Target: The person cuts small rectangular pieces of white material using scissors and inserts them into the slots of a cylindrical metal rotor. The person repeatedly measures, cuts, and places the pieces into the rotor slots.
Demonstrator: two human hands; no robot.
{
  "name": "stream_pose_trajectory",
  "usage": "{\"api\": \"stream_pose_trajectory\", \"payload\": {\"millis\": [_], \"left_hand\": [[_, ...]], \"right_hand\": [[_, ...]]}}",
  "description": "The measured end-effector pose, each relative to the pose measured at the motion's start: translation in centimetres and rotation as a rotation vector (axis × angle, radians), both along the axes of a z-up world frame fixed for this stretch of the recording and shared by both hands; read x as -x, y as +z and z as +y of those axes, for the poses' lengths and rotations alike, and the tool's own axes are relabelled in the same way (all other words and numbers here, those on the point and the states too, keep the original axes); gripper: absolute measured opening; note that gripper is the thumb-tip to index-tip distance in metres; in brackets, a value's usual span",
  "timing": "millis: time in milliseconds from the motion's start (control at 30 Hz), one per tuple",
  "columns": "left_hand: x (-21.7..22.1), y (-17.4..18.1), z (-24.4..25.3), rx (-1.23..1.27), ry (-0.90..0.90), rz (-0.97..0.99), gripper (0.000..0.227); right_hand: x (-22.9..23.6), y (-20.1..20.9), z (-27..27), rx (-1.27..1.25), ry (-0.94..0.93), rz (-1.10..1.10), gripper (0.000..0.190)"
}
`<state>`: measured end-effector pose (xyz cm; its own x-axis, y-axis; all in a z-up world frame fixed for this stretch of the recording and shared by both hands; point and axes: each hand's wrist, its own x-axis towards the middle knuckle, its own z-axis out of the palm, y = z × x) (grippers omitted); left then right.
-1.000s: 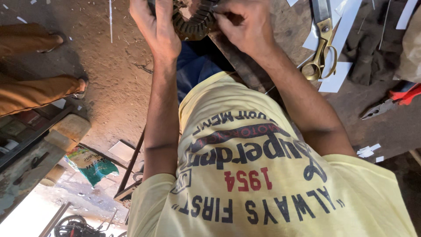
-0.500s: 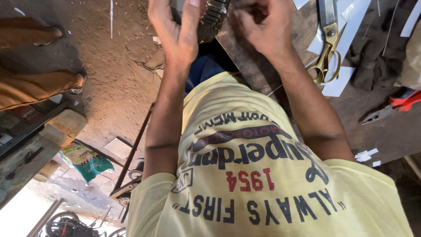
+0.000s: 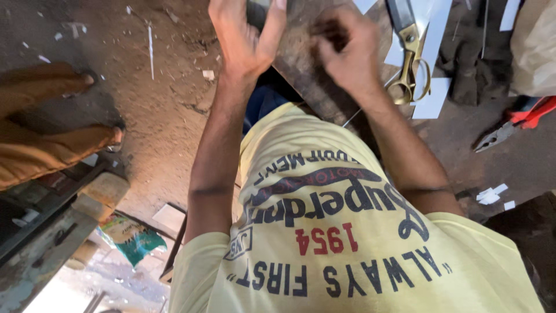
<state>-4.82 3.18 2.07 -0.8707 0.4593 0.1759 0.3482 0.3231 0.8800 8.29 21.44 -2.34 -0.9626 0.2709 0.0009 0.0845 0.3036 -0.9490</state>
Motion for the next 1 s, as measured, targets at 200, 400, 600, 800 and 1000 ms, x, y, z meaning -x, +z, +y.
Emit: {"api": "stream_pose_trajectory", "payload": {"millis": [200, 400, 600, 800, 1000], "left_hand": [[-2.2, -2.2, -1.6, -0.304, 0.015, -0.092, 0.068], [-2.6, -4.1, -3.0, -0.212, 0.022, -0.175, 0.110], [-2.5, -4.8, -3.3, -0.150, -0.008, -0.147, 0.130], [-1.8, -4.8, -3.9, -0.211, -0.044, -0.190, 0.135], [-0.8, -2.6, -4.6, -0.108, -0.118, -0.275, 0.136]], "right_hand": [[1.4, -1.2, -4.9, 0.527, -0.018, 0.082, 0.062], [0.5, -0.2, -5.4, 0.681, -0.045, -0.068, 0.069], [-3.7, -1.8, -4.3, 0.633, -0.218, -0.234, 0.046], [-4.8, 0.3, -3.0, -0.273, 0.013, -0.063, 0.053], [-1.8, 3.0, -2.3, 0.212, -0.533, -0.531, 0.041]]}}
